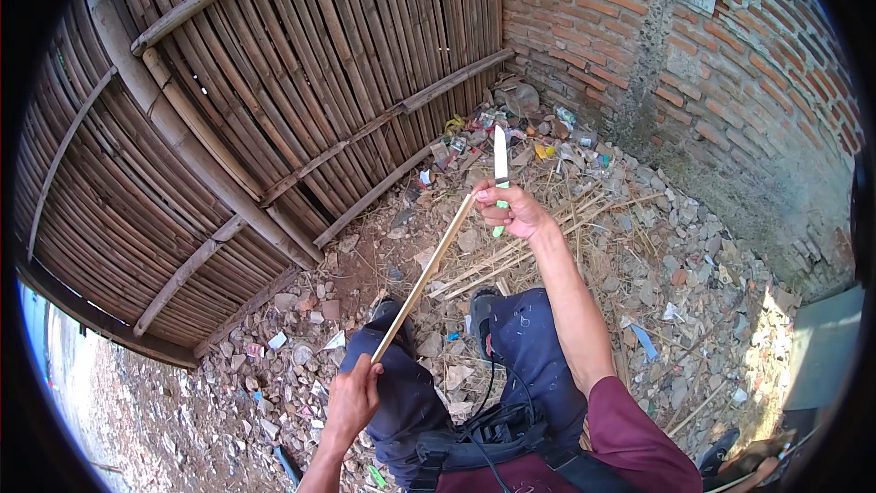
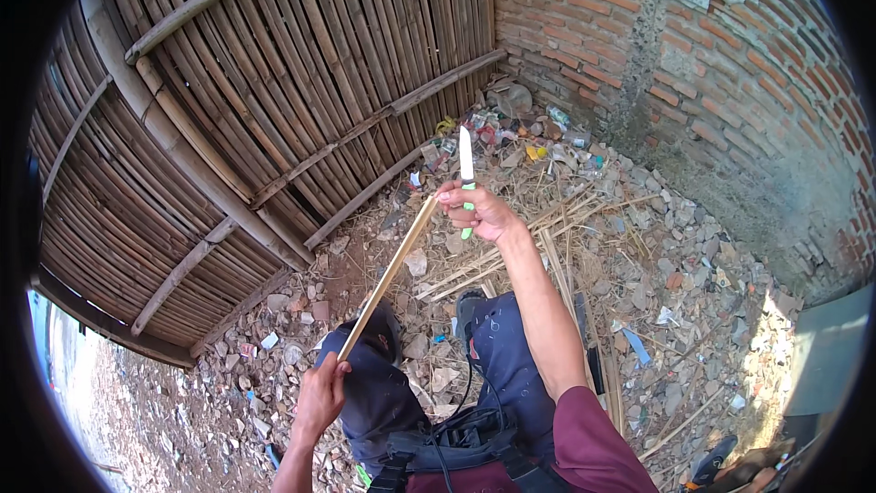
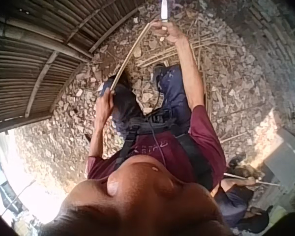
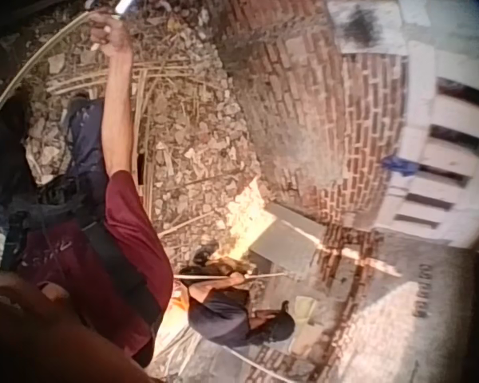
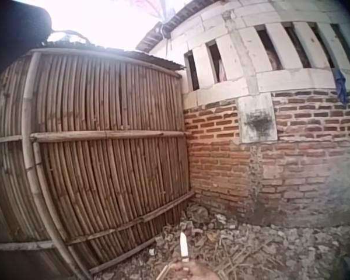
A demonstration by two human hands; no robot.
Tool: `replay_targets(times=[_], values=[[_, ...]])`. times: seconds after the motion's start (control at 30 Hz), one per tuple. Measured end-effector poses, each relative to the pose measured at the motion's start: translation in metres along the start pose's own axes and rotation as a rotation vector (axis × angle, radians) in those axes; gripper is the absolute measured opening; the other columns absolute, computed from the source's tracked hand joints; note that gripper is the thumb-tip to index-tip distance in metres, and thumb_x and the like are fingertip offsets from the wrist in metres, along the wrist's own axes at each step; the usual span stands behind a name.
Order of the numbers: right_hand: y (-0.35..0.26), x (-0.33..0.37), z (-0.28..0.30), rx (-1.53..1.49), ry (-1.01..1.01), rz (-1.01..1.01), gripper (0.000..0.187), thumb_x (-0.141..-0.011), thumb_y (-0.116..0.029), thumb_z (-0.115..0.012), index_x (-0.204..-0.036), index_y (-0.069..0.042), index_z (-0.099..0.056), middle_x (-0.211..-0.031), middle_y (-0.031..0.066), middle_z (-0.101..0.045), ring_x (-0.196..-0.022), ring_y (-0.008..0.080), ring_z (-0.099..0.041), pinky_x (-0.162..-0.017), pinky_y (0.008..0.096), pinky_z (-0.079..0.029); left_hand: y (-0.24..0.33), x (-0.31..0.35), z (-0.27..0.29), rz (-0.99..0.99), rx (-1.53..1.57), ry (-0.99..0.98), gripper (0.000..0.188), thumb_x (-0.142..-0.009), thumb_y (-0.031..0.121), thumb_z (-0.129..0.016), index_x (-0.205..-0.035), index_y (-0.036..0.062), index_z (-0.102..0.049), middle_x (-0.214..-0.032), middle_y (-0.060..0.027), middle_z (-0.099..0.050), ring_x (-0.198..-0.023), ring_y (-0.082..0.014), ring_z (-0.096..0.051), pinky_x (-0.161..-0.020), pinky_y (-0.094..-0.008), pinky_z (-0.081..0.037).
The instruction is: The person uses a knife to shave and smooth a piece of bamboo by hand while sitting on the ground.
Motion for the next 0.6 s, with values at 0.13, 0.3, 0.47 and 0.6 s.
replay_targets(times=[0.13, 0.3, 0.47, 0.6], values=[[0.004, -0.002, -0.019, 0.052, 0.08, -0.029, 0.022, -0.098, -0.014, -0.071, -0.117, -0.005, -0.072, -0.087, -0.0037, -0.06, -0.047, -0.0007, -0.028, -0.044, 0.0205, -0.02, -0.009, -0.009, 0.016, -0.005, -0.15, 0.064, 0.015, -0.107, 0.018, -0.059, -0.098, 0.0053, -0.057, -0.068, -0.0262, -0.064, -0.068, -0.0499, -0.065, -0.061, -0.0583, -0.048], [0.002, -0.001, -0.011, -0.061, -0.059, -0.029, 0.033, -0.098, -0.019, -0.07, -0.124, 0.0, -0.072, -0.081, -0.0055, -0.061, -0.047, 0.0005, -0.027, -0.044, 0.0207, -0.022, -0.009, -0.024, 0.029, -0.046, -0.123, 0.036, 0.017, -0.107, 0.016, -0.057, -0.096, 0.003, -0.061, -0.07, -0.0257, -0.063, -0.068, -0.0477, -0.065, -0.063, -0.0542, -0.047], [0.006, -0.008, -0.013, -0.224, -0.052, 0.006, 0.031, -0.095, -0.014, -0.069, -0.121, 0.002, -0.074, -0.064, -0.0078, -0.047, -0.044, 0.0023, -0.027, -0.044, 0.022, -0.022, -0.016, -0.037, 0.049, -0.047, -0.147, 0.038, 0.022, -0.107, 0.017, -0.056, -0.098, 0.0033, -0.07, -0.066, -0.0207, -0.061, -0.064, -0.0419, -0.063, -0.064, -0.0499, -0.047], [-0.005, 0.002, -0.001, -0.322, -0.132, 0.049, 0.029, -0.096, -0.013, -0.07, -0.121, 0.002, -0.074, -0.073, -0.0042, -0.06, -0.045, 0.0013, -0.027, -0.043, 0.0212, -0.023, -0.003, -0.061, 0.064, -0.09, -0.085, -0.059, 0.025, -0.108, 0.019, -0.054, -0.099, 0.0033, -0.072, -0.065, -0.0183, -0.058, -0.061, -0.0373, -0.059, -0.063, -0.0479, -0.045]])
Point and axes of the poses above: each hand's wrist, its own x-axis away from the middle knuckle, its own z-axis out of the back of the hand, y = z × x, the point moved 4 cm from there along -x, towards the middle knuckle
